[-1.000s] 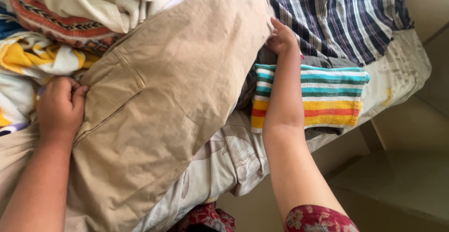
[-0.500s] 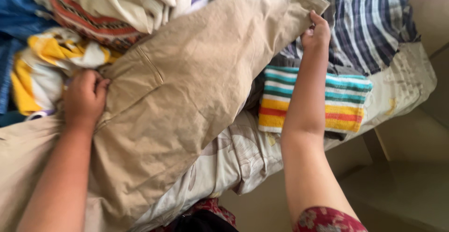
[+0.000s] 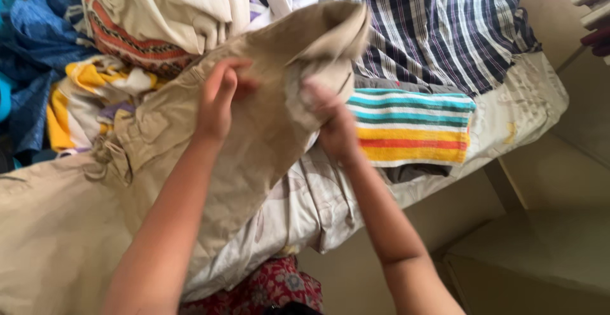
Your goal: The person folds a pair of beige cargo shorts on a bed, then places them into an open suitcase. The person also places a folded striped towel and a folded gray shirt into the suitcase.
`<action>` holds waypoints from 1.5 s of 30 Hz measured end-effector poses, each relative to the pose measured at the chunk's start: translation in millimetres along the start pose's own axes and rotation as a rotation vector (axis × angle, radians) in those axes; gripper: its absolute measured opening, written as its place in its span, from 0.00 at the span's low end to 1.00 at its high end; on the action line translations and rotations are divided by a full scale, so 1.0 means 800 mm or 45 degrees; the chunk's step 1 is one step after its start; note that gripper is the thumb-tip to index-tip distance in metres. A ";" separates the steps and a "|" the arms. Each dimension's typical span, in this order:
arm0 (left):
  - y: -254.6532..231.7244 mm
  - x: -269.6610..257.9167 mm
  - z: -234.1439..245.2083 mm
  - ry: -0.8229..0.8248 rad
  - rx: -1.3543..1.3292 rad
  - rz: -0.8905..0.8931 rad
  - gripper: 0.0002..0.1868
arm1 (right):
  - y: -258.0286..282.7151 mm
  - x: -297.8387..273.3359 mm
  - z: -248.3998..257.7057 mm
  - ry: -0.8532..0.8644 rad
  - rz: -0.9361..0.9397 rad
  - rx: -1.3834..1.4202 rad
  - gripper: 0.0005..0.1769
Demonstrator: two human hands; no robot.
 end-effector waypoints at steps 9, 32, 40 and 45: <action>0.026 0.029 -0.070 0.085 1.518 -0.004 0.35 | -0.190 -0.028 0.128 -0.750 -0.471 0.681 0.13; 0.087 0.080 -0.067 0.457 1.591 0.584 0.58 | -0.427 -0.078 -0.014 -0.417 -1.442 1.796 0.28; 0.055 0.127 -0.064 0.063 1.699 0.112 0.30 | -0.409 -0.094 -0.028 -0.424 -1.469 1.761 0.26; 0.062 0.239 -0.125 0.198 1.644 -0.453 0.22 | -0.413 -0.100 -0.036 -0.267 -1.401 1.616 0.18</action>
Point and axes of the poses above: each hand's wrist, its own x-axis towards the middle knuckle, its own z-axis out of the back of the hand, y = z × x, the point moved 10 cm from there along x, towards the middle knuckle, and after that the axes turned 10 degrees about y, right-handed, at the moved point
